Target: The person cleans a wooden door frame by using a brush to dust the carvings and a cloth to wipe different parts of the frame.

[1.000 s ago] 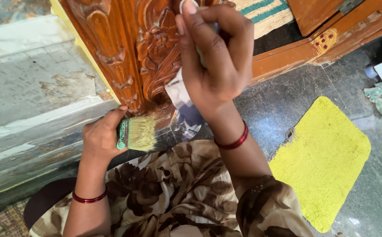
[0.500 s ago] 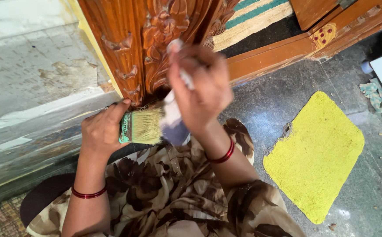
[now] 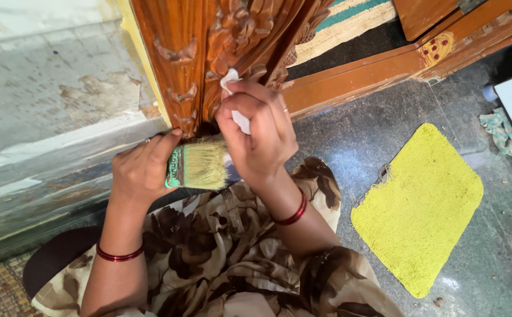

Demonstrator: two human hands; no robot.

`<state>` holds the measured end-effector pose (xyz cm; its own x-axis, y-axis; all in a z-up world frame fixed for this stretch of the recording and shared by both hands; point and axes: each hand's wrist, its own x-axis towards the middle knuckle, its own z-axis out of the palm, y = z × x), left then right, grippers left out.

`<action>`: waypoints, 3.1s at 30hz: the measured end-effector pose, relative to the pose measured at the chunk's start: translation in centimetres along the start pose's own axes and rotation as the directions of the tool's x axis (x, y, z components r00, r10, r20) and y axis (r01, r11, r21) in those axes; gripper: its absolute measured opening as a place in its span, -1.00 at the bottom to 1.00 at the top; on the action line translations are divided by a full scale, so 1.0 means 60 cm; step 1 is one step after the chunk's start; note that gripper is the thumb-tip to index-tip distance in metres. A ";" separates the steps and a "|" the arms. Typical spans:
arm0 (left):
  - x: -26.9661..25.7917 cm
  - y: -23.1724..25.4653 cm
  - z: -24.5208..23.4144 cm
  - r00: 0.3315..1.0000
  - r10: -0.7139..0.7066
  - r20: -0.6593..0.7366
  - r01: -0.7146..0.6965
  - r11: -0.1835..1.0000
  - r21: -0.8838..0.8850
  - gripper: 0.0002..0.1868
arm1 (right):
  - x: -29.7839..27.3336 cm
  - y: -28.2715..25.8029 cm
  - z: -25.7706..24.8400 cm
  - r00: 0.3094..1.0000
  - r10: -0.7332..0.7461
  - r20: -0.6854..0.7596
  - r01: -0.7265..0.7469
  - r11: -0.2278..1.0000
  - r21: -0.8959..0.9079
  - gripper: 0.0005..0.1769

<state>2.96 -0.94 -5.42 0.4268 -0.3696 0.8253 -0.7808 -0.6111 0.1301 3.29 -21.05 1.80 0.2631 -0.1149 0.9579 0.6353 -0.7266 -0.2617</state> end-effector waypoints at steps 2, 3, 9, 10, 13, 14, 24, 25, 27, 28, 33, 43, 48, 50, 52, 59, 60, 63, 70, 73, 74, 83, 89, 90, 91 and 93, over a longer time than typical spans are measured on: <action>-0.001 -0.001 0.001 1.000 0.007 -0.007 -0.007 1.000 0.002 -0.46 | -0.004 -0.001 -0.005 0.991 0.077 0.111 -0.079 0.997 0.017 -0.88; -0.002 -0.001 0.002 1.000 0.021 -0.016 -0.021 1.000 -0.001 -0.45 | 0.011 0.016 -0.004 0.998 -0.032 0.055 0.033 0.999 -0.013 -0.89; -0.010 -0.001 -0.003 1.000 -0.014 0.014 0.014 1.000 -0.003 -0.45 | 0.080 0.017 -0.007 0.979 -0.085 -0.187 0.057 0.987 -0.151 -0.82; -0.011 -0.002 -0.003 1.000 -0.018 0.013 0.018 1.000 -0.004 -0.45 | 0.080 0.014 -0.008 0.976 -0.077 -0.203 0.050 0.990 -0.135 -0.81; -0.014 -0.003 -0.004 1.000 -0.013 0.002 0.012 1.000 0.012 -0.46 | 0.071 0.024 -0.002 0.977 -0.063 -0.206 0.054 0.997 -0.046 -0.80; -0.015 -0.002 -0.004 1.000 -0.015 0.001 0.015 1.000 0.007 -0.45 | 0.062 0.026 0.002 0.984 -0.051 -0.168 0.050 0.999 -0.011 -0.82; -0.011 0.003 -0.009 0.999 -0.033 0.031 0.034 0.999 -0.016 -0.44 | 0.030 0.014 -0.039 0.971 -0.106 0.213 0.134 0.983 -0.125 -0.92; -0.011 0.004 -0.008 0.999 -0.031 0.030 0.032 0.999 -0.019 -0.44 | 0.038 0.022 -0.040 0.971 -0.106 0.213 0.135 0.983 -0.128 -0.92; -0.012 0.005 -0.006 0.999 -0.038 0.007 0.038 0.999 -0.009 -0.46 | 0.051 0.038 -0.034 0.988 -0.147 -0.057 0.137 0.979 -0.154 -0.86; -0.013 0.004 -0.005 0.999 -0.039 0.008 0.039 0.999 -0.010 -0.46 | 0.053 0.042 -0.028 0.988 -0.146 -0.055 0.136 0.979 -0.155 -0.86; -0.014 -0.003 -0.002 1.000 -0.013 0.013 0.013 1.000 0.023 -0.47 | 0.034 0.034 0.003 0.967 -0.249 -0.047 0.233 0.947 -0.220 -0.85; -0.013 0.001 -0.008 1.000 -0.017 -0.004 0.017 1.000 0.004 -0.44 | 0.035 -0.020 -0.036 0.978 -0.063 0.198 0.075 0.996 -0.051 -0.81; -0.012 -0.002 -0.013 1.000 0.004 0.005 -0.004 1.000 0.019 -0.46 | 0.033 -0.058 -0.012 0.946 -0.249 0.207 0.284 0.945 -0.161 -0.77; -0.008 -0.004 -0.016 1.000 -0.003 0.016 0.003 1.000 0.017 -0.45 | 0.058 -0.041 -0.003 0.903 -0.349 0.250 0.403 0.890 -0.214 -0.79; -0.016 -0.002 -0.022 0.999 -0.022 0.040 0.021 1.000 0.009 -0.45 | 0.066 -0.044 -0.018 0.850 -0.427 0.308 0.506 0.824 -0.254 -0.82; -0.035 0.009 -0.030 0.978 -0.198 0.062 0.192 0.755 -0.627 -0.48 | 0.086 -0.046 -0.116 0.740 -0.088 0.666 0.114 0.993 0.005 -0.96; -0.031 0.016 -0.032 0.939 -0.310 0.145 0.279 0.449 -0.849 -0.53 | 0.079 -0.047 -0.128 0.745 -0.018 0.667 -0.057 0.994 0.092 -0.93; -0.016 0.051 -0.051 0.946 -0.291 0.145 0.232 0.292 -0.928 -0.40 | 0.035 -0.067 -0.156 0.628 0.246 0.739 -0.585 0.775 0.239 -0.76; 0.010 0.155 -0.045 0.873 -0.111 0.475 0.419 -0.329 -0.846 0.00 | -0.030 -0.178 -0.141 0.723 -0.296 0.624 0.266 0.953 0.145 -0.64; 0.006 0.170 -0.040 0.823 -0.035 0.567 0.496 -0.441 -0.748 0.02 | -0.038 -0.164 -0.167 0.702 -0.288 0.651 0.190 0.957 0.219 -0.87; 0.006 0.176 -0.035 0.856 -0.022 0.516 0.487 -0.299 -0.821 -0.02 | -0.054 -0.151 -0.169 0.699 -0.291 0.653 0.190 0.956 0.222 -0.87; -0.078 0.256 0.041 0.554 0.199 0.808 0.701 0.412 -0.582 -0.39 | -0.129 -0.064 -0.264 0.907 0.412 0.091 -0.421 0.871 0.254 -0.59; -0.163 0.209 0.112 0.548 -0.078 0.833 0.700 0.588 -0.406 -0.50 | 0.011 -0.069 -0.194 0.968 -0.024 0.250 -0.059 0.946 0.320 -0.58; -0.167 0.196 0.114 0.533 -0.169 0.829 0.742 0.563 -0.363 -0.52 | 0.026 -0.069 -0.173 0.936 -0.136 0.324 0.083 0.981 0.173 -0.62; -0.171 0.185 0.113 0.532 -0.171 0.829 0.743 0.564 -0.360 -0.52 | 0.037 -0.074 -0.160 0.883 -0.229 0.410 0.237 0.971 0.031 -0.65; -0.175 0.171 0.113 0.695 -0.270 0.667 0.625 0.685 -0.375 -0.59 | 0.058 -0.107 -0.178 0.838 -0.214 0.501 0.252 0.968 -0.007 -0.69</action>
<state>-6.40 -8.07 -16.47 0.8114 -0.5586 0.1720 -0.4386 -0.3873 0.8110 -7.62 -24.02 8.05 0.4485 0.3989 0.7998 0.6757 -0.7371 -0.0113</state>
